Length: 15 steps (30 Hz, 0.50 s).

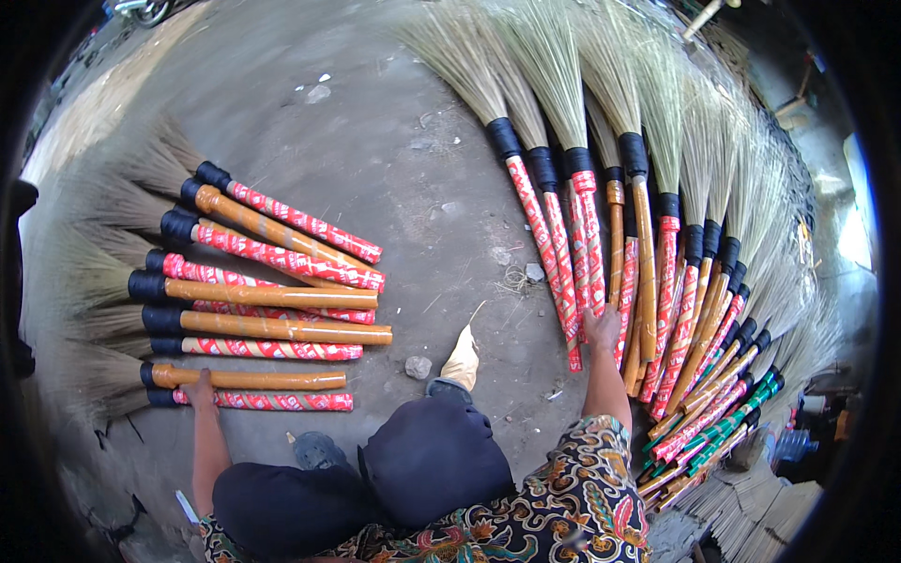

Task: The person sits on the floor and arranges multiple brooms with patterned handles into neat rows. They pick up each broom, align it with others, and place it down, repeating the process to form organized groups.

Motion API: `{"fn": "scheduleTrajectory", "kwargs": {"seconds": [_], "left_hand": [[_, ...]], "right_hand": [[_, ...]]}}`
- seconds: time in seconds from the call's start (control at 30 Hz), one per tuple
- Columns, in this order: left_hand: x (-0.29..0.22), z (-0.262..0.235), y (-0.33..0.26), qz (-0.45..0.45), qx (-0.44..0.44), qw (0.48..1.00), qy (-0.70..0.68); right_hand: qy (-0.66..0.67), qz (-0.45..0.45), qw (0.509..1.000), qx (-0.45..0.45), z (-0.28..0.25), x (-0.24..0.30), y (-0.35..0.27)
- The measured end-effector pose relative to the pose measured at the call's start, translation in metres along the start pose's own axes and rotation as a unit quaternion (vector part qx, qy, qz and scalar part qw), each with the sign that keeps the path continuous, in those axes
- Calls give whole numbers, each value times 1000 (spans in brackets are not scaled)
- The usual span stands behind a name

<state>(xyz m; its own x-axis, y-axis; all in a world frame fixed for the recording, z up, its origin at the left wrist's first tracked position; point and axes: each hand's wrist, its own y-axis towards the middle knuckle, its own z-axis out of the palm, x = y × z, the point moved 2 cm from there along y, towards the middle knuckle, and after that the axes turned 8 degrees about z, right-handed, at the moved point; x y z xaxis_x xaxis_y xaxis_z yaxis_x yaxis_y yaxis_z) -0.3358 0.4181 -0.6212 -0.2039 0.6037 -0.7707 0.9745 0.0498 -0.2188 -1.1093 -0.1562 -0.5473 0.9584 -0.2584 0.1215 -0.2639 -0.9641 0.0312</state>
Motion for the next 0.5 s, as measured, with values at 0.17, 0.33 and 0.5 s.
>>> {"fn": "scheduleTrajectory", "kwargs": {"seconds": [0.17,0.33,0.5], "left_hand": [[30,12,7,4,18,997,-77],[3,16,-22,-8,-67,996,55],[-47,2,-51,-51,-42,993,95]], "right_hand": [[180,-80,979,55,-14,44,-48],[251,-53,959,120,-22,110,-141],[357,-118,893,246,-15,180,-212]]}}
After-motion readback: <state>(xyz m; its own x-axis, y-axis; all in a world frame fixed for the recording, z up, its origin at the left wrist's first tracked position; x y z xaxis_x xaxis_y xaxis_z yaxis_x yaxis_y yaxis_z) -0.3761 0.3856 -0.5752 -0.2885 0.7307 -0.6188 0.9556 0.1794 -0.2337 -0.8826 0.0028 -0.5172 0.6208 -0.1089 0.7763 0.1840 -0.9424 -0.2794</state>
